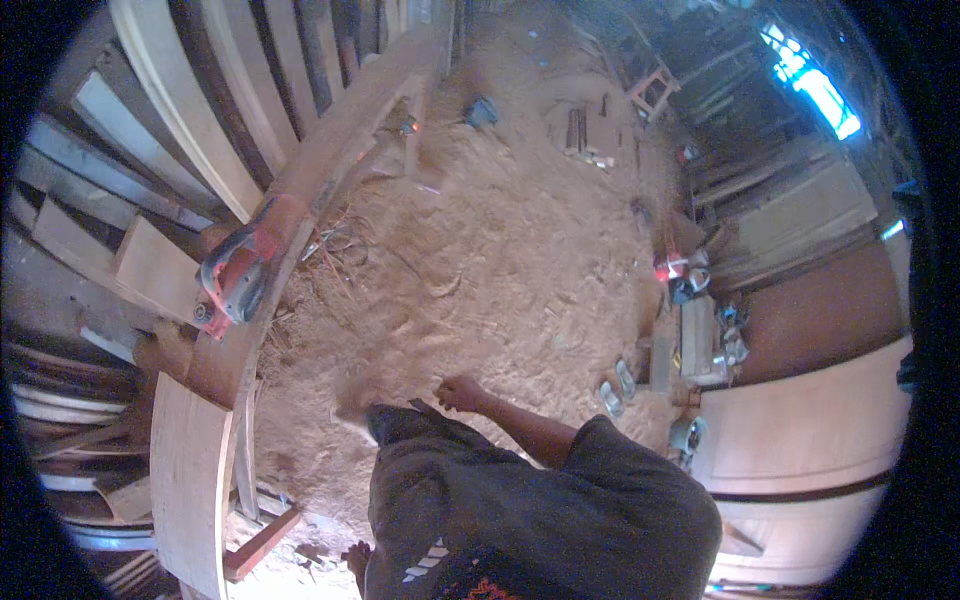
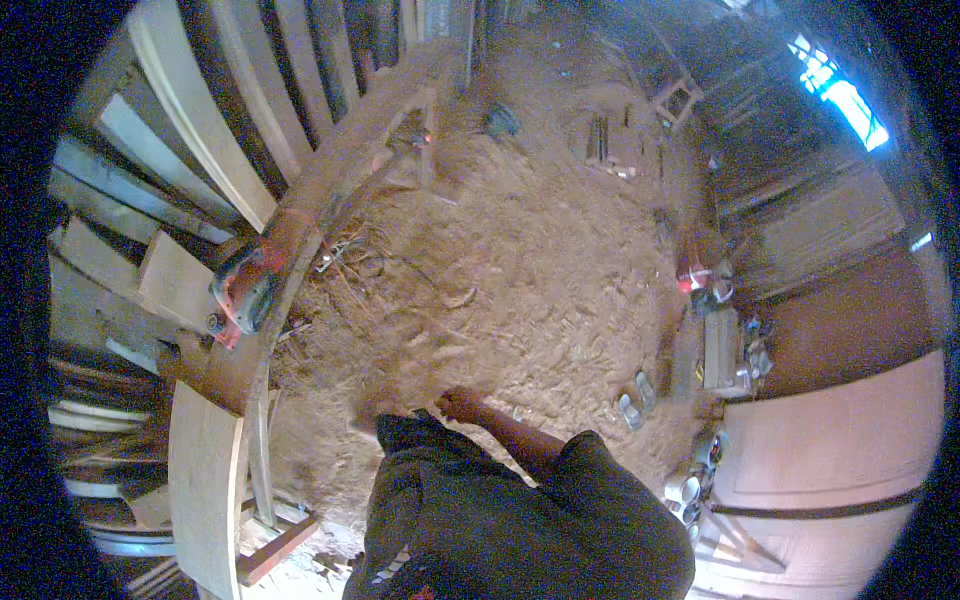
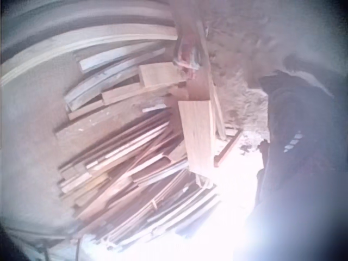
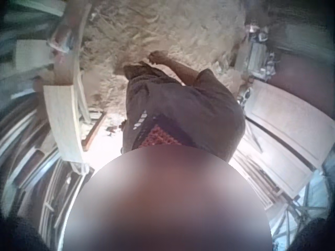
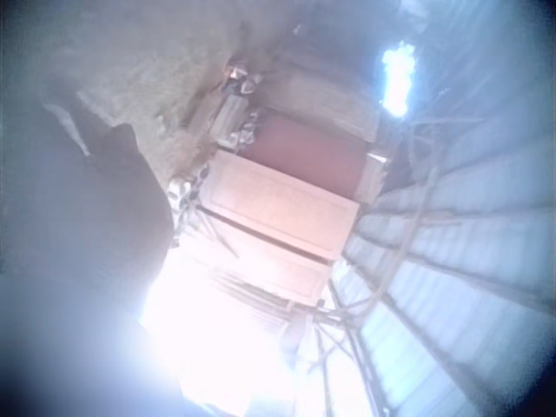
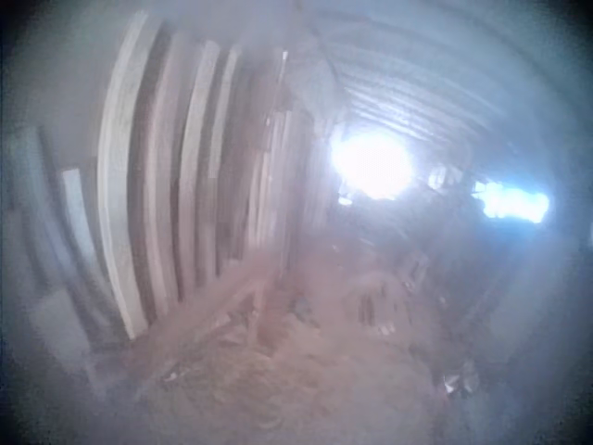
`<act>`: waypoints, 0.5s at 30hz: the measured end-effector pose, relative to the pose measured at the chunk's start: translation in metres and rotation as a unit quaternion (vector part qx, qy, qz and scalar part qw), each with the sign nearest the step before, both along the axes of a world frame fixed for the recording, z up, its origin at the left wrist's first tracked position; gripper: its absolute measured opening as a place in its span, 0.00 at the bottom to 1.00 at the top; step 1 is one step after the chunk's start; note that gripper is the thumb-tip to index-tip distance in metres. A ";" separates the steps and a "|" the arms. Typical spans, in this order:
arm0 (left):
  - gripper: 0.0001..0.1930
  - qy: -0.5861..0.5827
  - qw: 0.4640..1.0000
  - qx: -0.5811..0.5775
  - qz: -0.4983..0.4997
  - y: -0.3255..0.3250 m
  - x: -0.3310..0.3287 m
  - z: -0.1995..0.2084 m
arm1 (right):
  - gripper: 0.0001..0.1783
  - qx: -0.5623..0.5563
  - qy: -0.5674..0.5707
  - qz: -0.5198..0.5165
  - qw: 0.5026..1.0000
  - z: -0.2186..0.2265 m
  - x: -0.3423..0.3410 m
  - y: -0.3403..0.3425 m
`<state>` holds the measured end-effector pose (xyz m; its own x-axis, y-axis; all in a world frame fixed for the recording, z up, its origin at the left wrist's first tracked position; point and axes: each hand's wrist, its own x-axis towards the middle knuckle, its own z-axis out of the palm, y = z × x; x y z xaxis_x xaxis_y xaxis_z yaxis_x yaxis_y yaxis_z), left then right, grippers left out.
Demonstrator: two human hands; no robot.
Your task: The person uses a handheld electric sander to smooth the surface of a wooden plank resting on a workbench. They repeatedly move the sander along the plank, flip it over, and continue sanding the other side.
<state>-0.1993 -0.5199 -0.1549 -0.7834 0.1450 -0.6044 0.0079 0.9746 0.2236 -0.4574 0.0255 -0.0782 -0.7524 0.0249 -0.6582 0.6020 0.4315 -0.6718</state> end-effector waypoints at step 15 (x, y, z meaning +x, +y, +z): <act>0.22 0.085 0.094 0.412 0.902 0.185 0.056 -0.018 | 0.20 -0.032 0.114 0.229 0.966 0.112 -0.200 -0.096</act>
<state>-0.1433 -0.3344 -0.1725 0.0291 -0.3747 -0.9267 0.0676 -0.9242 0.3758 -0.6577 -0.0703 0.0337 -0.8010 -0.3804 -0.4623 0.1903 0.5704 -0.7990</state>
